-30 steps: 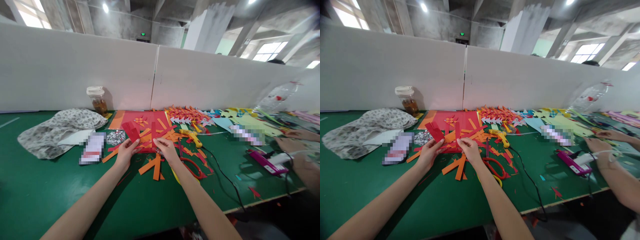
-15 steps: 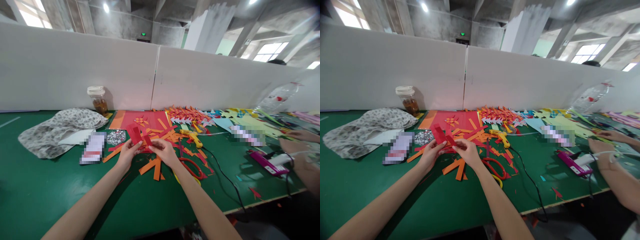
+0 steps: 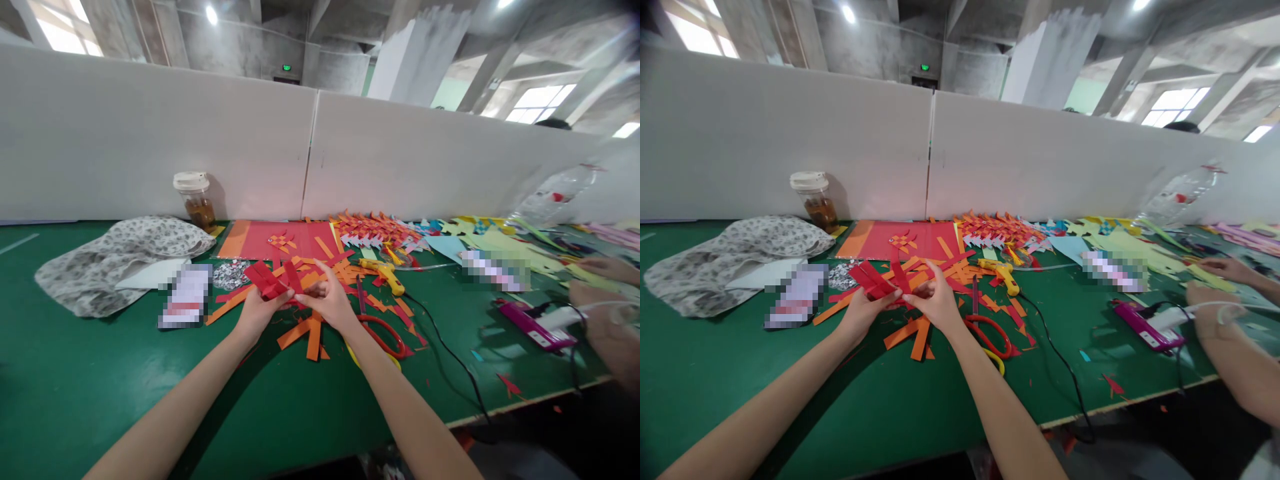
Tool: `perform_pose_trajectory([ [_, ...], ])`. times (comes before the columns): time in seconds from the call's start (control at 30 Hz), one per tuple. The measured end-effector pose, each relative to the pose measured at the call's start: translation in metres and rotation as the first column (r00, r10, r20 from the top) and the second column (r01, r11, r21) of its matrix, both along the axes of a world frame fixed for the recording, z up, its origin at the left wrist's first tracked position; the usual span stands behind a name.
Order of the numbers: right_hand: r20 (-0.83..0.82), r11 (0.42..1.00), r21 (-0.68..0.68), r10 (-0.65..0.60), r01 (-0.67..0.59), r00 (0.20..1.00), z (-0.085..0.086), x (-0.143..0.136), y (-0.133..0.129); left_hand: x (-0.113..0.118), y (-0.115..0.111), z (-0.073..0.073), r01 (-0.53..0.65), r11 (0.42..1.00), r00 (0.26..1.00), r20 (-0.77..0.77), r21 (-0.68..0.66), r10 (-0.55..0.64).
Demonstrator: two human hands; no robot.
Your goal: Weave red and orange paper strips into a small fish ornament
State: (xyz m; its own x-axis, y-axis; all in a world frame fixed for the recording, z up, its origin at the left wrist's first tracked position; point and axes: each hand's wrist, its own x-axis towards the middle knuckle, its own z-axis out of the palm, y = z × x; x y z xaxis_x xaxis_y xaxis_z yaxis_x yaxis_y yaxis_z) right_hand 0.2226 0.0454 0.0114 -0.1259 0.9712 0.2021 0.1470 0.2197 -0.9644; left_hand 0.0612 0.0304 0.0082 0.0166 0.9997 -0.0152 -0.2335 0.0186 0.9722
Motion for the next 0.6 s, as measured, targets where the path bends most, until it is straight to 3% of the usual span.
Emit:
perform_pose_trajectory([
  [0.17,0.023,0.962,0.13,-0.247,0.242,0.969,0.009,0.005,0.002,-0.001,-0.001,0.001,0.048,0.998,0.997,-0.061,-0.039,-0.05],
  [0.4,0.044,0.999,0.053,-0.016,0.014,0.999,0.007,0.011,0.004,0.002,-0.006,0.002,0.234,0.968,0.962,-0.123,-0.087,-0.243],
  [0.6,0.023,0.997,0.068,0.04,-0.041,0.999,0.005,0.009,0.002,0.001,-0.007,0.0,0.333,0.937,0.931,-0.12,-0.103,-0.344],
])
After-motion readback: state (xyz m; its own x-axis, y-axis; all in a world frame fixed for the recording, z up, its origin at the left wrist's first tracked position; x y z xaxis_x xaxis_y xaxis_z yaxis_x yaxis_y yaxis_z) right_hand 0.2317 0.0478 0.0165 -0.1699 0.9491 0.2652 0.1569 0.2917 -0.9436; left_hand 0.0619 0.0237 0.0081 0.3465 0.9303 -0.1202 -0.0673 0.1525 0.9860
